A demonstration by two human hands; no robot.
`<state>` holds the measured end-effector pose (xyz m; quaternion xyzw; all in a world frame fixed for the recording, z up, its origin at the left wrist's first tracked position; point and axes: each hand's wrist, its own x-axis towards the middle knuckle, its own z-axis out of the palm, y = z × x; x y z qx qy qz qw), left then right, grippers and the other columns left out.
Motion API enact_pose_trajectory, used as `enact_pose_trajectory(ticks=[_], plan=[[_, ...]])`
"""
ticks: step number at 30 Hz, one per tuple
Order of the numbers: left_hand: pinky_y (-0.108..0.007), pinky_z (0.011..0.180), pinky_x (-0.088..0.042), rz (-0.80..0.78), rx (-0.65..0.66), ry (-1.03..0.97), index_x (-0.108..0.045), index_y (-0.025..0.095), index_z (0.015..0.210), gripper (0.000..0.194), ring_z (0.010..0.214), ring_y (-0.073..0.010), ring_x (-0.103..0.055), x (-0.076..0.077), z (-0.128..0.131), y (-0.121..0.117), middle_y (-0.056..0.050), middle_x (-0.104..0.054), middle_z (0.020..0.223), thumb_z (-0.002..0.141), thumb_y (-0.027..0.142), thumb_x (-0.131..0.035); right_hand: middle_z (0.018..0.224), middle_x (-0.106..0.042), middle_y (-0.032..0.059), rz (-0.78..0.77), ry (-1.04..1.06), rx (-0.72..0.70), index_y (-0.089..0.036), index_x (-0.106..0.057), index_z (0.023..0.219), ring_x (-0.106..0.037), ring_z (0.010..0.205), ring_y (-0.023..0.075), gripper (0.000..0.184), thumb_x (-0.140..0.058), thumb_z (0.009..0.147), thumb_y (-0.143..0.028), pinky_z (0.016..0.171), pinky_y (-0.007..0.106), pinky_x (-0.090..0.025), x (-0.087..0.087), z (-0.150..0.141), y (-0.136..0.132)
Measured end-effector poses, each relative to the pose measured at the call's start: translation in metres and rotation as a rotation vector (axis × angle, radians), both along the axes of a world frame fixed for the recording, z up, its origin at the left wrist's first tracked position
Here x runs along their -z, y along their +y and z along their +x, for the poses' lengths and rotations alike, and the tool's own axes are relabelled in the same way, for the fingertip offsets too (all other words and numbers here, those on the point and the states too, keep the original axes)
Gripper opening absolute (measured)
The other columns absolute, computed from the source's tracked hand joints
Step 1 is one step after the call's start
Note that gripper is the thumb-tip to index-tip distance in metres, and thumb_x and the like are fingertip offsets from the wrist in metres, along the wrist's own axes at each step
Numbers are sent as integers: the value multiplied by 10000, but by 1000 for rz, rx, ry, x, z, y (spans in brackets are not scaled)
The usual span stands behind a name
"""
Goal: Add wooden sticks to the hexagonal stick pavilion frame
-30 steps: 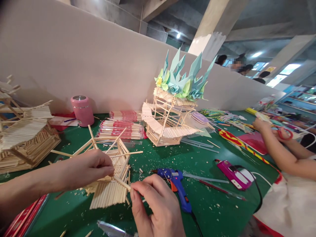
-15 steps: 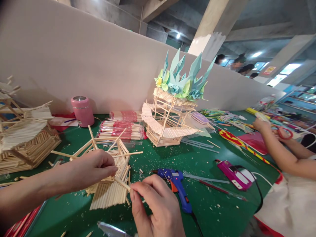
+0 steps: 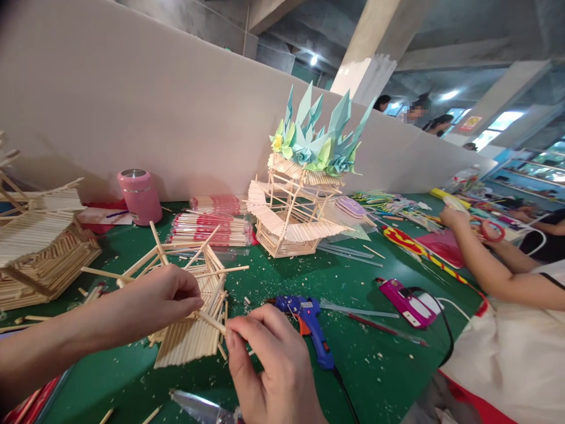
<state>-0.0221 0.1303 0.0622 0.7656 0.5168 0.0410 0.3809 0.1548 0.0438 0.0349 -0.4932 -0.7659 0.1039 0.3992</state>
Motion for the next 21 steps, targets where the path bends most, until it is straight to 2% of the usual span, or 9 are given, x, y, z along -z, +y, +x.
enact_pose_trajectory(ticks=[3,21], plan=[[-269,473,-268,6,-6,13,-446,209,501,157,503,-127,-354,1,1,0,39,-418,515,658,220,-447,766,-585,46,-4,33,6,-154,-620,930,-581,657,136,174,-479,850,-91,553,249,-508,0,1,0],[-270,472,-218,38,-22,-22,-349,222,459,224,503,-122,-301,2,2,-4,67,-326,493,661,197,-443,690,-597,65,51,64,-3,-109,-659,817,-581,612,147,167,-496,823,-73,519,263,-496,-1,-2,-1]])
